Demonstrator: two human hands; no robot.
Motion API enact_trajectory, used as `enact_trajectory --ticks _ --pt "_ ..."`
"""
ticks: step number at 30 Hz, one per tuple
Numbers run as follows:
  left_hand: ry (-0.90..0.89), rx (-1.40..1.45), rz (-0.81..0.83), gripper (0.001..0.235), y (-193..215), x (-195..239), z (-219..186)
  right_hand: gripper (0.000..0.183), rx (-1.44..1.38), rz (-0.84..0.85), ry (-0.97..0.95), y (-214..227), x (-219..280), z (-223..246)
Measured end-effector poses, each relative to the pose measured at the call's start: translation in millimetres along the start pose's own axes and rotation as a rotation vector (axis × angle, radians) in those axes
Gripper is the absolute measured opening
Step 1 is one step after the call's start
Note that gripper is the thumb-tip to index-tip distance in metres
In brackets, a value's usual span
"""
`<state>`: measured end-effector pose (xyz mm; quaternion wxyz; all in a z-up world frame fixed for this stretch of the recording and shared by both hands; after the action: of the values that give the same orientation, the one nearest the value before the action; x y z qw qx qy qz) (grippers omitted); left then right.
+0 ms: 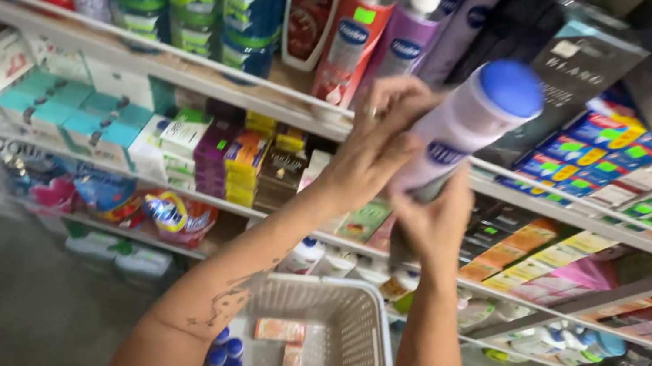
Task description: The recorder is taking bottles of personal care products from a shelf, wiping them with a cloth, and placing them into a white shopping basket.
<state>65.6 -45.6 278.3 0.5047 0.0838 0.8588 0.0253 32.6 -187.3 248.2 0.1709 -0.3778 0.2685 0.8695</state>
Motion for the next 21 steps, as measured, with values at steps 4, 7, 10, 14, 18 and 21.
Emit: enact_trajectory --ticks 4,7,10,14,18,21 --pt "-0.010 -0.142 -0.076 0.057 -14 -31 -10 0.057 0.050 -0.146 0.135 22 -62 -5" --pt "0.303 -0.062 0.031 0.071 -54 -25 62 0.058 0.249 -0.136 0.199 7 -87 -51" --pt "0.247 -0.191 -0.043 0.084 -69 -23 94 0.065 0.199 -0.023 -0.059 -14 -104 -119" --pt "0.422 -0.320 0.100 0.096 -89 -23 129 0.067 -0.071 0.088 -0.035 -34 -115 -180" --pt "0.583 -0.395 0.195 0.098 -103 -23 160 0.051 0.032 0.173 -0.382 -54 -126 -256" --pt "0.697 -0.304 0.217 0.100 -104 -27 164 0.056 0.167 0.193 -0.221 -60 -130 -245"
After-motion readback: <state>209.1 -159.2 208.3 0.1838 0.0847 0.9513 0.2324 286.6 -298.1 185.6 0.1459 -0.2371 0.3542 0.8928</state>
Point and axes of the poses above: each hand's wrist, its own x-axis away from the middle knuckle, its own y-axis out of the back of the hand, z = x × y, the point moved 9 cm from there along -x, towards the middle knuckle, and after that the axes turned 5 degrees about y, right-handed, at the moved point
